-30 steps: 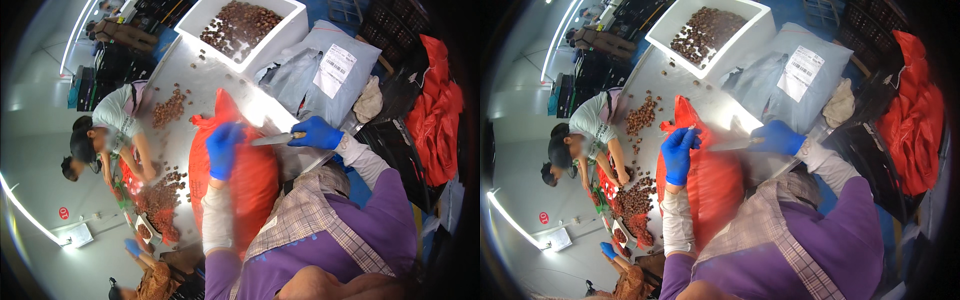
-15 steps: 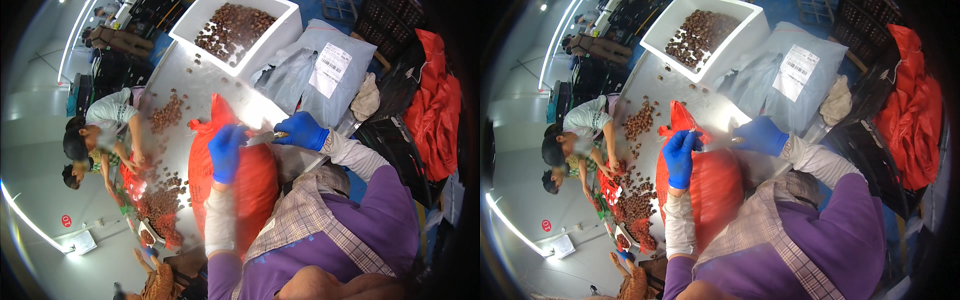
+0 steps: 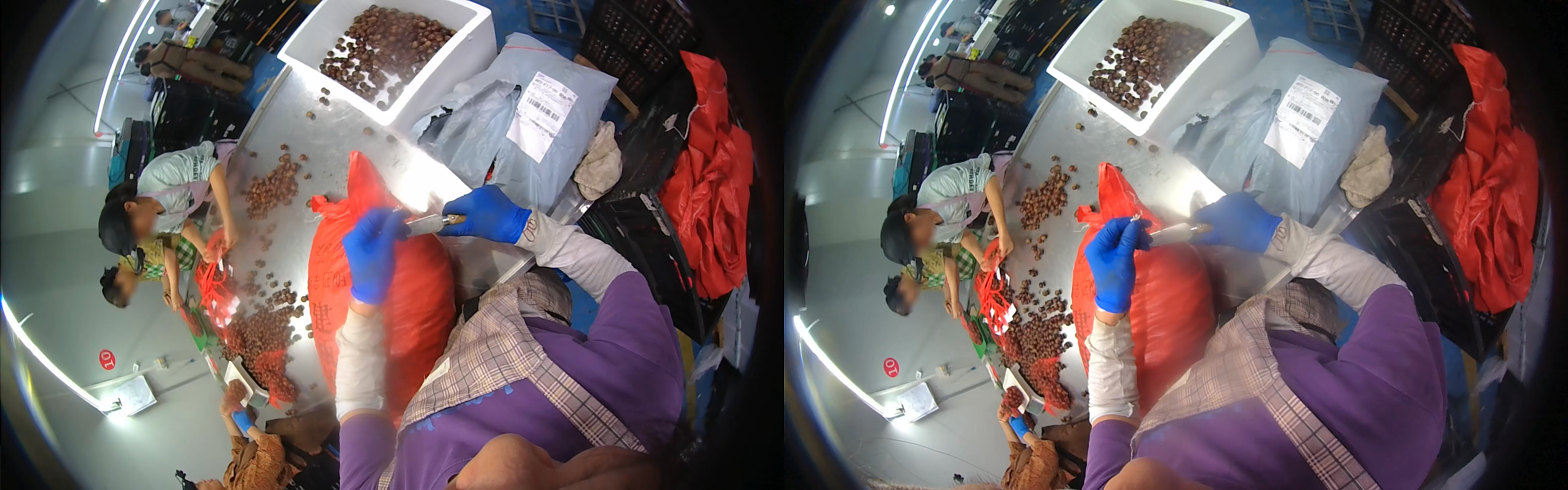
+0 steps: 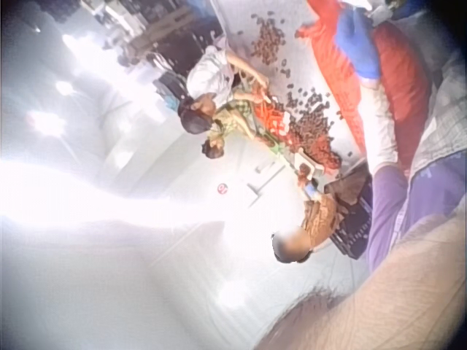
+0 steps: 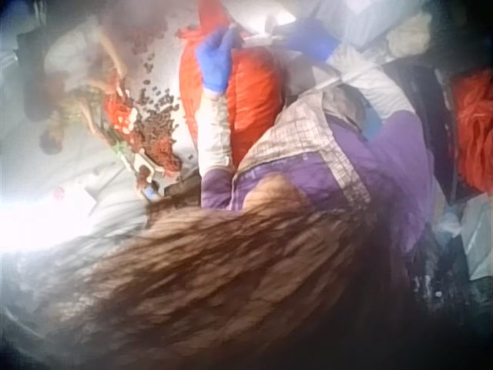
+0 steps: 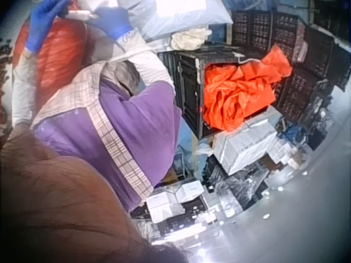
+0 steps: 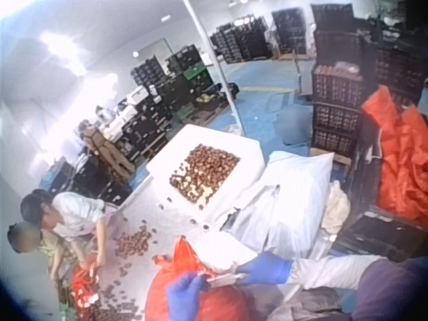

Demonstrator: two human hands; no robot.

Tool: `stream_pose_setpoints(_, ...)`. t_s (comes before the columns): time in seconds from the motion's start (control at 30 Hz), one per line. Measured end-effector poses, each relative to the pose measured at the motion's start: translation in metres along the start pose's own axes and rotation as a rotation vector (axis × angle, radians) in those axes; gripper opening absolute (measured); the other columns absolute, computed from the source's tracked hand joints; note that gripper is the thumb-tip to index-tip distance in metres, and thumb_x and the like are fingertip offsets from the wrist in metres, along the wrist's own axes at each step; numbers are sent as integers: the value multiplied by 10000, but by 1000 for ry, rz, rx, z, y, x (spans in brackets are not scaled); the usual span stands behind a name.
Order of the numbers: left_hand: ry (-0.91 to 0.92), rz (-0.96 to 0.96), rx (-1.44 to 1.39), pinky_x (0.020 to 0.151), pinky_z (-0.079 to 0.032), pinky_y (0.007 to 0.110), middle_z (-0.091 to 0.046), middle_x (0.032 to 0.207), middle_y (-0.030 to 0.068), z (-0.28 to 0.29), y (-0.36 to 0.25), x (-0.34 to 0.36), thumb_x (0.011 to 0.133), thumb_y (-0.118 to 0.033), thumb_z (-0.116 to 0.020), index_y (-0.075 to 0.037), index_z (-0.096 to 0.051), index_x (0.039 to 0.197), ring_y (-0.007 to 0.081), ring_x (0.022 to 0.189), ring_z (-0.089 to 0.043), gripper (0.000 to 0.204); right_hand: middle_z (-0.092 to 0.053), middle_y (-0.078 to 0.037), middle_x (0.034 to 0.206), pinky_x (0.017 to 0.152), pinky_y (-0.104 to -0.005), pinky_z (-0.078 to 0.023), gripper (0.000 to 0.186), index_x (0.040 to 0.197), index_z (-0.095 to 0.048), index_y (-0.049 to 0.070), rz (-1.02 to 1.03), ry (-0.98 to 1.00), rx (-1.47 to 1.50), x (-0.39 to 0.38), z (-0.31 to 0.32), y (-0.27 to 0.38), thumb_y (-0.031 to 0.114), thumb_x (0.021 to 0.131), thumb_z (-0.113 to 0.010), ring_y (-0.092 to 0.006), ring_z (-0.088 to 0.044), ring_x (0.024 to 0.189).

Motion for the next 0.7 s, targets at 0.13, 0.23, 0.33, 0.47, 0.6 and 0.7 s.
stream_pose_setpoints(0.13,-69,45,-6,616,-480,259,-623,753,79,5,3,-7,925,-60,-559,59,-641,906,131,663,-585,146,-644,-94,724,609,-337,-487,286,918,-689,153,8,-24,39,2,0,-8,421,817,-676,-273,-644,655)
stream_pose_setpoints(0.23,-271,-32,-119,561,-448,248,-625,721,66,42,-20,-25,893,-32,-569,26,-660,844,112,605,-564,118,-653,-98,738,612,-318,-489,258,951,-697,131,56,-176,-99,5,45,-17,347,810,-708,-235,-648,651)
stream_pose_setpoints(0.33,-417,-424,-168,524,-490,304,-642,749,137,81,-91,-46,900,4,-514,27,-610,891,182,579,-575,99,-662,-105,760,622,-298,-493,272,971,-696,82,-132,-233,59,-17,63,-36,275,787,-748,-197,-643,658)
stream_pose_setpoints(0.47,131,-261,-24,590,-511,309,-655,772,112,22,-93,-43,816,16,-636,-9,-677,930,177,650,-606,123,-651,-95,793,612,-327,-501,240,974,-680,95,107,-185,80,-46,25,-42,270,811,-711,-240,-633,712)
stream_pose_setpoints(0.6,660,-52,385,745,-513,371,-682,917,127,-100,11,-82,813,-147,-661,-90,-700,1000,302,842,-653,199,-596,-40,664,532,-255,-446,232,944,-670,88,-680,-195,800,-70,-24,-91,309,881,-636,-115,-565,592)
stream_pose_setpoints(0.7,480,102,121,768,-505,401,-676,881,148,-117,127,-83,779,-219,-691,-74,-668,1093,329,857,-644,347,-606,-37,692,572,-257,-460,286,987,-649,71,-738,-181,667,-69,-70,-108,339,899,-597,-114,-567,609)
Point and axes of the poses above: each hand's wrist, its own x-axis towards the middle knuckle, its own z-axis out of the back of the hand, y = z × x, the point moved 7 cm from there along x, towards the middle knuckle
